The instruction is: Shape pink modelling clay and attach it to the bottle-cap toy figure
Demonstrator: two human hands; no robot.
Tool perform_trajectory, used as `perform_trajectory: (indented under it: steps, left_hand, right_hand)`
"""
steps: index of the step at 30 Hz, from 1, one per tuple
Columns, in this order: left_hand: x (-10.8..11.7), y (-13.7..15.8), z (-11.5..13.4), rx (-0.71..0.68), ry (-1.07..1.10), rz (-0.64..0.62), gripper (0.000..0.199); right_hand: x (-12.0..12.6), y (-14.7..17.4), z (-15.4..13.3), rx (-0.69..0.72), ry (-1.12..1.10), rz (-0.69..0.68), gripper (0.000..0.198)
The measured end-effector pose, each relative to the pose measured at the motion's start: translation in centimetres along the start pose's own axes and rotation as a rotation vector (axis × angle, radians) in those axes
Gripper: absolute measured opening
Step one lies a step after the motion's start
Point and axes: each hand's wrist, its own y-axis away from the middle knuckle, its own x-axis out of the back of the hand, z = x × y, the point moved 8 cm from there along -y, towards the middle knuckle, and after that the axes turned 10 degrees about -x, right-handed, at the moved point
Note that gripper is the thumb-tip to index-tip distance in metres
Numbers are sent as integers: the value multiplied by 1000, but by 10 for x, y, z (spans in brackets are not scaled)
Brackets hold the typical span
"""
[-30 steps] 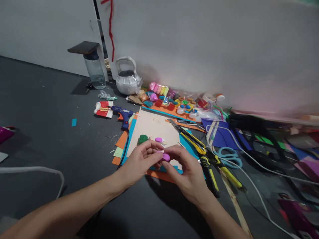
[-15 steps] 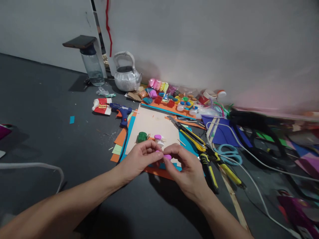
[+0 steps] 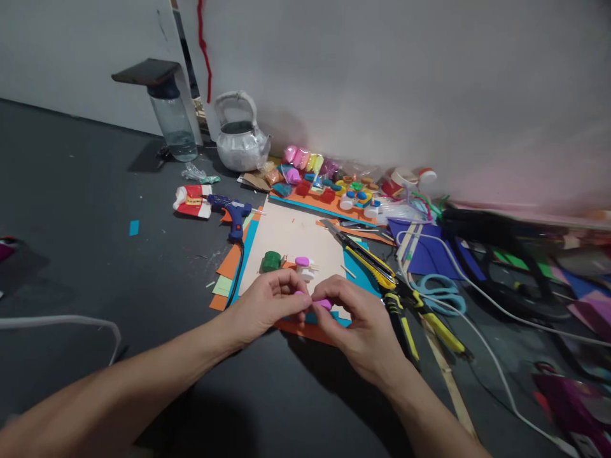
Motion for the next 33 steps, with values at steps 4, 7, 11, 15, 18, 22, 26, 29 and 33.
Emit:
perform_trajectory:
  steps: [4,7,11,15,18,22,26,29,33]
  left_hand:
    - [8,-1,8,-31,-165,28,16]
    - [17,-1,16,-115,-291,86,14]
    - [14,-1,9,-66,-247,3,18]
    - [11,-1,2,10,-113,-16,26]
    - [8,-1,0,32,-41,-9,27]
    - [8,-2,0,22,35,36,38]
    - [8,-2,-1,44,55,65,41]
    - [6,-2,-2,64,50,32,37]
    - [9,-2,-1,33,61,36,30]
  right_hand:
    - [31,-2,14,-102,-73,240,11]
    - [56,1,32,-206,-325,440,5]
    - [54,0,48,-292,-611,393,6]
    - [29,-3,38,-290,-444,139,13]
    - [8,-1,20,-175,-210,-7,16]
    - [-10,6,-3,11,-79,-44,25]
    - [-18,10,-7,37,-94,-75,27]
    - [-15,10,-2,17,-94,-54,31]
    - [-6,7,5,0,2,18,37]
